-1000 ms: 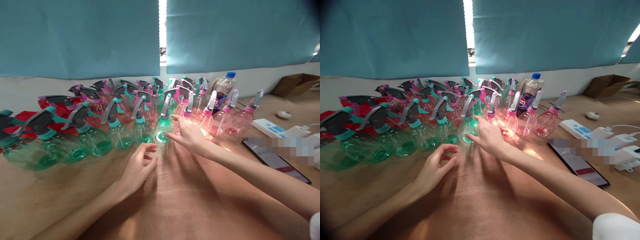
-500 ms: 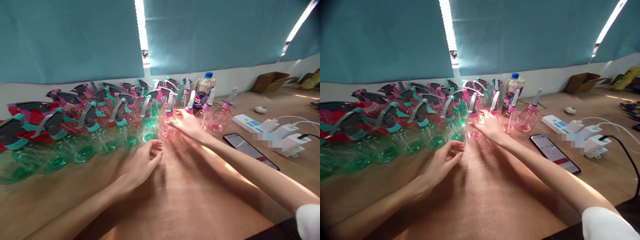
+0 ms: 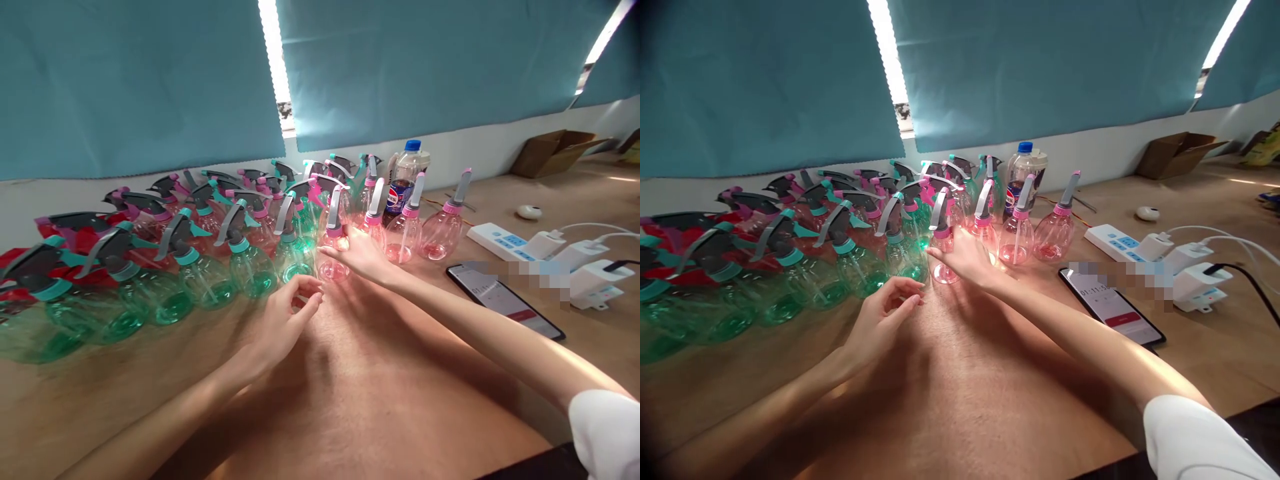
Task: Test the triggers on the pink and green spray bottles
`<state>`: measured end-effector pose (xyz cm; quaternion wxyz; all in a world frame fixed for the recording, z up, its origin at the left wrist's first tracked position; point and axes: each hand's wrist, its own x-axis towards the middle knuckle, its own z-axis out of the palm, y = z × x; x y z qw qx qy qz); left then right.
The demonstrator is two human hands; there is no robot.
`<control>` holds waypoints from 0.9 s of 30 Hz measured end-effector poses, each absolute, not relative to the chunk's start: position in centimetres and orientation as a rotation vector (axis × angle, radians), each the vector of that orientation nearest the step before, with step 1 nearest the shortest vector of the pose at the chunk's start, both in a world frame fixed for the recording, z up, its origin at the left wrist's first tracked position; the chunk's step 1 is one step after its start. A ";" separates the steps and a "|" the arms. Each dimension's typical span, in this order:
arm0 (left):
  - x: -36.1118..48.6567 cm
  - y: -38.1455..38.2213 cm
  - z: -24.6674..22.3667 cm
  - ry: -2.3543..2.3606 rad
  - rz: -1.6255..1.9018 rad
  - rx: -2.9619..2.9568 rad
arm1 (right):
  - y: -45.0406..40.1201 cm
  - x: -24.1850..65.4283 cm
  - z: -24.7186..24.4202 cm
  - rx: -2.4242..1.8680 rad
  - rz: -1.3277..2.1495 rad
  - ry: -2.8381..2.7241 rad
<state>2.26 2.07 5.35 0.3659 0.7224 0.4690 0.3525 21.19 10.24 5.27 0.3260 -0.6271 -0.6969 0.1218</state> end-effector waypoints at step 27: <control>6.3 3.1 7.9 1.010 1.064 2.017 | -1.9 21.1 5.7 -1.337 0.437 -2.236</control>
